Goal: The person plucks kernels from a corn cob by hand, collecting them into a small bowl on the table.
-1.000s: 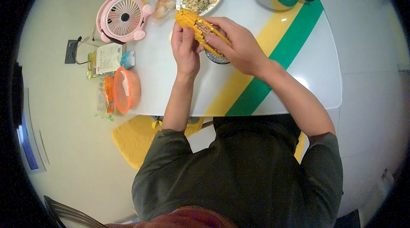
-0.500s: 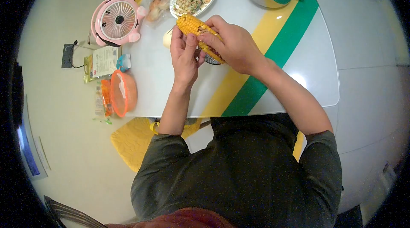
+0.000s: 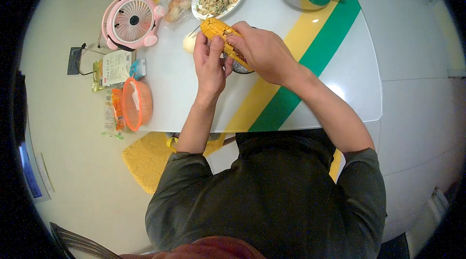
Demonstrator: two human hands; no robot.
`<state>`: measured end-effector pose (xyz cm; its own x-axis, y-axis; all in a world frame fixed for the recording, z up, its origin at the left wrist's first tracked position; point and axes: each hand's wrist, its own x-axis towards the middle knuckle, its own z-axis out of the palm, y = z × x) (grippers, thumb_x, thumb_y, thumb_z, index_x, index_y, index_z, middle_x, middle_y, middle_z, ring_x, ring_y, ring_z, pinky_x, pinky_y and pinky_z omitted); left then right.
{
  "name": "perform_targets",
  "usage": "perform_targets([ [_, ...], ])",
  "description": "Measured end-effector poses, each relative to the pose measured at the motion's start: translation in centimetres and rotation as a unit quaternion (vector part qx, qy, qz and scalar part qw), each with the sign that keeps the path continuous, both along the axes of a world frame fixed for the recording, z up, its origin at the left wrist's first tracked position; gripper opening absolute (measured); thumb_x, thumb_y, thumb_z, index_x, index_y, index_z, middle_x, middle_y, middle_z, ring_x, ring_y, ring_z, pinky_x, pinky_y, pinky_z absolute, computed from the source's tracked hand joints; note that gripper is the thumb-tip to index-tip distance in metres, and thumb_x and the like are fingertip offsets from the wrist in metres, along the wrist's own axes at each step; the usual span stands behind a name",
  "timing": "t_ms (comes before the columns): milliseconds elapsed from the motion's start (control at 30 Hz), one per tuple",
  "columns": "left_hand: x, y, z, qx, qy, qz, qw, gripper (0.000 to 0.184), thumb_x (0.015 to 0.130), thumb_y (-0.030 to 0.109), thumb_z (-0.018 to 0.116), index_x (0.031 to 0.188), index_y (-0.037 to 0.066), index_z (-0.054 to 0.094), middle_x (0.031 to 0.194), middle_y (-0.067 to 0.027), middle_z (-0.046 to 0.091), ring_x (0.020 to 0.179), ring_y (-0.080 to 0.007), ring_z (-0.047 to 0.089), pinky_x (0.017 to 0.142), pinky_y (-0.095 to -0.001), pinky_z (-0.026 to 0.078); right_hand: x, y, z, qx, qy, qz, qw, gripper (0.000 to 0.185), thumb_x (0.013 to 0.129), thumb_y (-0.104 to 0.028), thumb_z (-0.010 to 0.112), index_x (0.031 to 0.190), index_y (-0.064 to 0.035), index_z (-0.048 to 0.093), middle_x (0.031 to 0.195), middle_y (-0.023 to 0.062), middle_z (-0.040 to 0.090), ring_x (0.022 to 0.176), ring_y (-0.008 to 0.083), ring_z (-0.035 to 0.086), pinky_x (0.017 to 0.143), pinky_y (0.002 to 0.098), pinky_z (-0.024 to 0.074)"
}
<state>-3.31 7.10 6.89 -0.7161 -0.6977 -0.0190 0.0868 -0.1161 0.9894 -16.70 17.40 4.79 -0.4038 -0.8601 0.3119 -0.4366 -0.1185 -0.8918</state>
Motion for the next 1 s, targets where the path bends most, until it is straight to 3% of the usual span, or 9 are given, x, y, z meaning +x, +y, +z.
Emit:
perform_targets([
  [100,0.3,-0.4,-0.4,-0.021,-0.018,0.000,1.000,0.032,0.111,0.037,0.061,0.130,0.012,0.052,0.098,0.0001,0.064,0.056,-0.0041,0.051,0.042,-0.0162,0.035,0.0,-0.1,-0.1,-0.001,-0.017,0.004,1.000,0.033,0.114,-0.034,0.047,0.112,-0.0031,0.058,0.088,0.0243,0.071,0.085,0.0476,0.069,0.074,0.0553,0.0515],
  [267,0.5,-0.7,0.0,-0.004,-0.038,0.001,0.999,0.027,0.112,0.035,0.059,0.121,0.011,0.052,0.093,0.0007,0.063,0.055,-0.0021,0.048,0.042,-0.0162,0.031,-0.1,-0.3,-0.6,-0.027,-0.050,0.018,0.998,0.032,0.114,-0.029,0.047,0.114,-0.0018,0.063,0.090,0.0246,0.071,0.085,0.0483,0.068,0.075,0.0520,0.0529],
  [567,2.2,-2.7,0.3,0.021,-0.052,0.041,0.998,0.025,0.111,0.038,0.060,0.115,0.013,0.054,0.085,0.0021,0.061,0.052,-0.0015,0.042,0.040,-0.0168,0.026,-0.4,-0.6,-1.2,0.005,-0.117,0.001,0.993,0.023,0.108,-0.014,0.057,0.116,0.0019,0.072,0.089,0.0171,0.075,0.077,0.0259,0.071,0.075,0.0375,0.0562],
  [767,2.1,-2.4,0.9,-0.009,-0.078,0.028,0.997,0.027,0.112,0.037,0.058,0.118,0.010,0.060,0.086,0.0028,0.062,0.051,-0.0011,0.044,0.039,-0.0161,0.031,-0.5,-0.8,-1.8,-0.054,-0.068,0.003,0.996,0.019,0.102,-0.007,0.066,0.116,0.0005,0.077,0.098,0.0157,0.077,0.083,0.0257,0.072,0.079,0.0361,0.0575],
  [1000,1.8,-2.4,0.8,-0.009,-0.098,0.015,0.995,0.028,0.106,0.031,0.070,0.114,0.007,0.058,0.090,0.0010,0.066,0.053,0.0000,0.044,0.042,-0.0184,0.029,0.5,-0.7,-0.6,-0.034,-0.160,0.014,0.987,0.021,0.098,-0.010,0.077,0.116,0.0007,0.078,0.097,0.0082,0.078,0.085,0.0123,0.070,0.079,0.0284,0.0572],
])
